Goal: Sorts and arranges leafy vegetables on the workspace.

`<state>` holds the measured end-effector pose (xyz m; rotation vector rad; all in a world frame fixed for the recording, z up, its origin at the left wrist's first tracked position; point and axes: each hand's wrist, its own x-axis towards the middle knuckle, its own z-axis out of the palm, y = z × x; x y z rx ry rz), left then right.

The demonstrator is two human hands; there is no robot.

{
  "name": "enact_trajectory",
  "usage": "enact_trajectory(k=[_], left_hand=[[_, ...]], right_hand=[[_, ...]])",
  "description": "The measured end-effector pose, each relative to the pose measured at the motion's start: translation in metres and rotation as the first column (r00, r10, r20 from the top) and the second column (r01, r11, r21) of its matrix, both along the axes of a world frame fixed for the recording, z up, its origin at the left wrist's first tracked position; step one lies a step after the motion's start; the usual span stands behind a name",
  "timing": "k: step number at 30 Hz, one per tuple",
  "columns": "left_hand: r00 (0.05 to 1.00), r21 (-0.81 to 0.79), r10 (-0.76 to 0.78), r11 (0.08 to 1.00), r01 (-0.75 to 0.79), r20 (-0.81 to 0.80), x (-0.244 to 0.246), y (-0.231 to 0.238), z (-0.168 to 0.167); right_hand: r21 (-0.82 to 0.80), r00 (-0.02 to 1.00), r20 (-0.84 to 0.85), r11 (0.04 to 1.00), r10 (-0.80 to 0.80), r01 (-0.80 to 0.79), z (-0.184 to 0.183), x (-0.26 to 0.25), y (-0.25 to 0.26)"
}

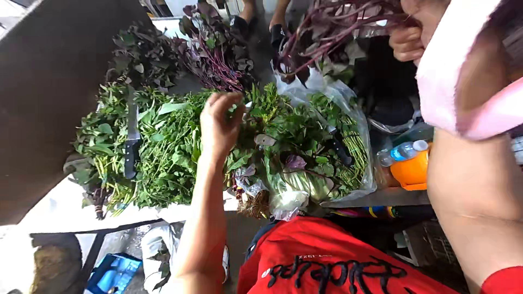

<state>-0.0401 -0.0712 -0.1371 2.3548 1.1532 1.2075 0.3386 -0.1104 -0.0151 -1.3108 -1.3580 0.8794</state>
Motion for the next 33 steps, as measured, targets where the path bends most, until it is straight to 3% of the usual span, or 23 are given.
enact_trajectory(k=[4, 6, 9, 11, 13, 15, 17, 18, 20, 22, 26, 29, 33], left_hand=[[0.998, 0.244, -0.057, 0.968, 0.065, -0.04, 0.012, -0.006, 0.091], [0.99, 0.27, -0.111, 0.954, 0.13, -0.087, 0.025, -0.01, 0.131], [0.94, 0.157, -0.305, 0.931, 0.329, -0.154, 0.043, -0.011, 0.169], [0.877, -0.111, -0.473, 0.879, 0.464, -0.087, 0.056, -0.013, 0.17], [0.8, -0.417, -0.599, 0.717, 0.558, 0.04, 0.064, -0.016, 0.15], [0.729, -0.619, -0.648, 0.485, 0.618, 0.221, 0.064, -0.024, 0.113], [0.653, -0.701, -0.59, 0.196, 0.685, 0.474, 0.063, -0.035, 0.074], [0.64, -0.709, -0.536, 0.105, 0.698, 0.551, 0.063, -0.041, 0.061], [0.637, -0.694, -0.431, 0.036, 0.719, 0.638, 0.064, -0.057, 0.05], [0.621, -0.655, -0.335, 0.015, 0.755, 0.709, 0.067, -0.068, 0.05], [0.62, -0.623, -0.255, 0.081, 0.778, 0.742, 0.064, -0.073, 0.056], [0.654, -0.633, -0.247, 0.169, 0.756, 0.715, 0.063, -0.072, 0.057], [0.707, -0.645, -0.25, 0.29, 0.707, 0.662, 0.068, -0.077, 0.066]], right_hand=[[0.02, 0.973, 0.098, 0.977, 0.209, -0.212, 0.009, -0.032, 0.005], [0.004, 0.931, 0.112, 0.937, 0.348, -0.35, 0.016, -0.047, -0.004], [-0.037, 0.844, 0.16, 0.857, 0.512, -0.513, 0.015, -0.065, -0.019], [-0.097, 0.847, 0.223, 0.876, 0.483, -0.473, 0.002, -0.081, -0.033], [-0.127, 0.804, 0.208, 0.831, 0.557, -0.542, -0.018, -0.089, -0.028], [-0.089, 0.661, 0.224, 0.69, 0.716, -0.718, -0.031, -0.093, -0.017], [-0.162, 0.528, 0.262, 0.576, 0.808, -0.802, -0.032, -0.093, -0.006], [-0.193, 0.497, 0.274, 0.553, 0.823, -0.811, -0.033, -0.092, -0.002], [-0.218, 0.472, 0.25, 0.525, 0.845, -0.823, -0.035, -0.091, 0.0], [-0.157, 0.542, 0.216, 0.577, 0.812, -0.801, -0.039, -0.088, -0.003], [0.181, 0.717, 0.183, 0.693, 0.673, -0.697, -0.046, -0.068, 0.0], [0.392, 0.88, 0.266, 0.79, 0.393, -0.471, -0.044, -0.07, -0.011], [0.459, 0.86, 0.496, 0.804, 0.122, -0.379, -0.041, -0.103, -0.04]])
